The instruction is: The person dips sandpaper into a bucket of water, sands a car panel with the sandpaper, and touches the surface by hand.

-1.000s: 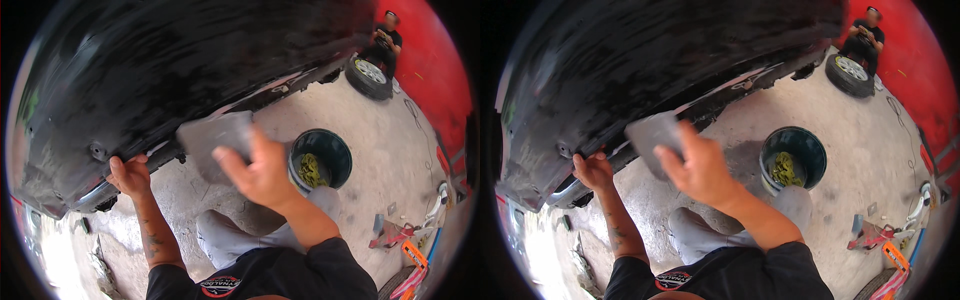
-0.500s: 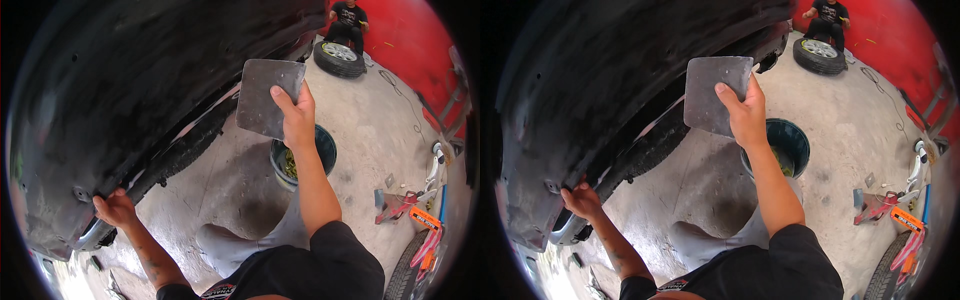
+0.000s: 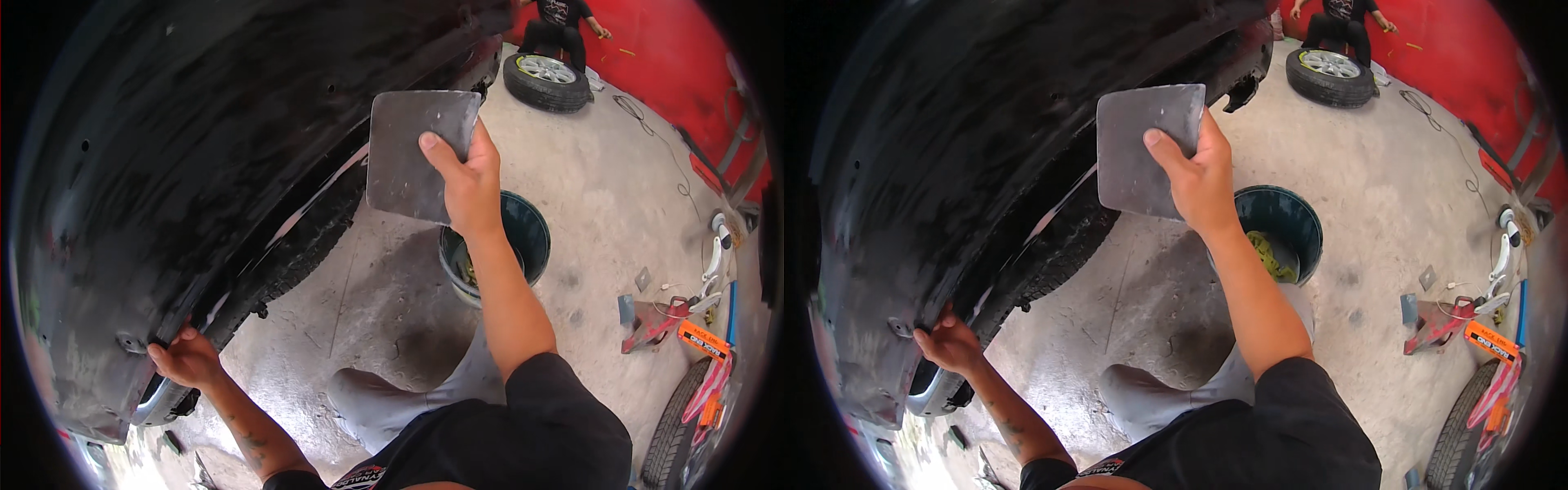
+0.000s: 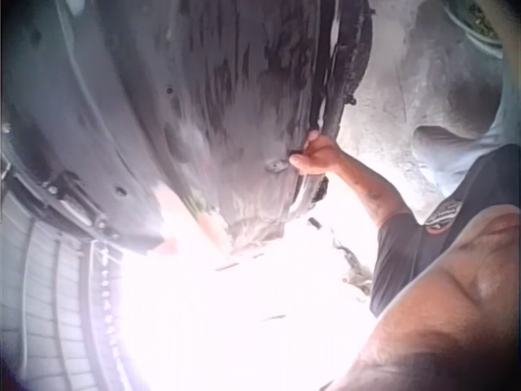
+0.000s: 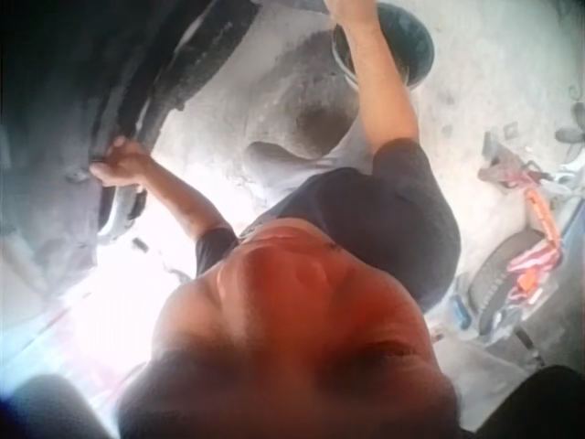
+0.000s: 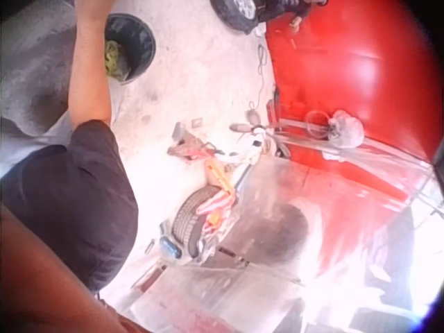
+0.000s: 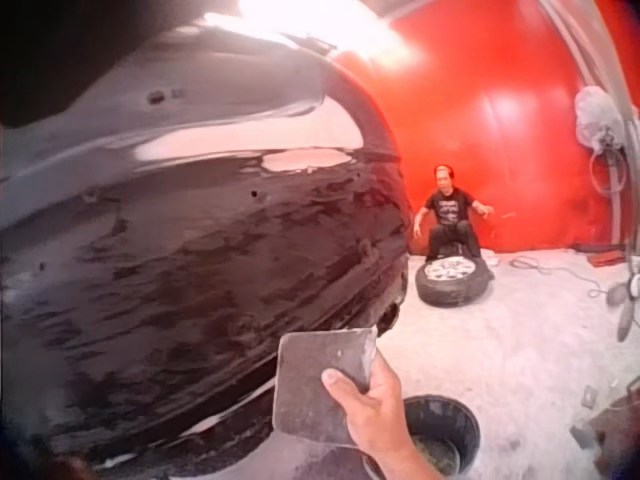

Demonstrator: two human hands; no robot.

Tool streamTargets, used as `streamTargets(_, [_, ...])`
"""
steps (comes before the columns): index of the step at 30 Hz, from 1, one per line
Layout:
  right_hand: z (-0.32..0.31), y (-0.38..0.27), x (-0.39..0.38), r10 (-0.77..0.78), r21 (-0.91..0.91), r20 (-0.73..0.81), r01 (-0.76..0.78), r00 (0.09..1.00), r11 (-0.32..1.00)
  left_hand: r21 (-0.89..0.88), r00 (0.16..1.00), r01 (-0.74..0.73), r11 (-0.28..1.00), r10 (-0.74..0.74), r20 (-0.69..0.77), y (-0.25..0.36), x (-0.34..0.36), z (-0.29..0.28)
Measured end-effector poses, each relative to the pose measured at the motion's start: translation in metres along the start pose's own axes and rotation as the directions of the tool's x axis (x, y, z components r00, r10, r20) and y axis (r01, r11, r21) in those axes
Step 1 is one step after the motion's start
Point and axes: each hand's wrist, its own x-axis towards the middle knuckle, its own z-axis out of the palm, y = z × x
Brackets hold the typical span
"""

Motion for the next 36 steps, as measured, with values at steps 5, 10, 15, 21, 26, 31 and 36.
streamTargets(5, [0.000, 0.004, -0.005, -0.061, -0.112, 0.030, 0.064, 0.998, 0.992, -0.028, 0.999, -0.011, 1.000, 0.012, 0.041, 0.002, 0.002, 0.002])
streamTargets(10, [-0.001, 0.002, 0.004, -0.010, 0.012, -0.013, 0.010, 1.000, 1.000, -0.133, 0.982, -0.006, 0.991, 0.031, 0.187, 0.000, 0.005, -0.011])
streamTargets(15, [-0.003, 0.004, 0.003, -0.111, -0.166, 0.100, 0.126, 0.989, 0.978, -0.131, 1.000, 0.017, 0.991, -0.019, -0.020, 0.004, 0.001, 0.003])
streamTargets(21, [0.011, 0.009, -0.002, -0.204, -0.183, 0.105, 0.220, 0.973, 0.958, -0.106, 1.000, 0.014, 0.994, -0.011, 0.024, 0.008, 0.002, 0.011])
streamTargets(26, [0.000, 0.005, 0.013, -0.062, 0.073, 0.014, 0.061, 0.998, 0.995, -0.036, 1.000, -0.004, 0.999, 0.004, -0.005, 0.008, 0.000, 0.018])
streamTargets(31, [0.007, 0.006, 0.003, -0.206, -0.273, 0.191, 0.254, 0.960, 0.928, -0.095, 1.000, 0.012, 0.995, -0.013, -0.017, 0.008, 0.002, 0.015])
streamTargets(36, [0.004, 0.006, 0.007, -0.176, -0.150, 0.045, 0.181, 0.983, 0.972, -0.074, 1.000, 0.020, 0.997, -0.019, 0.008, 0.006, 0.001, 0.013])
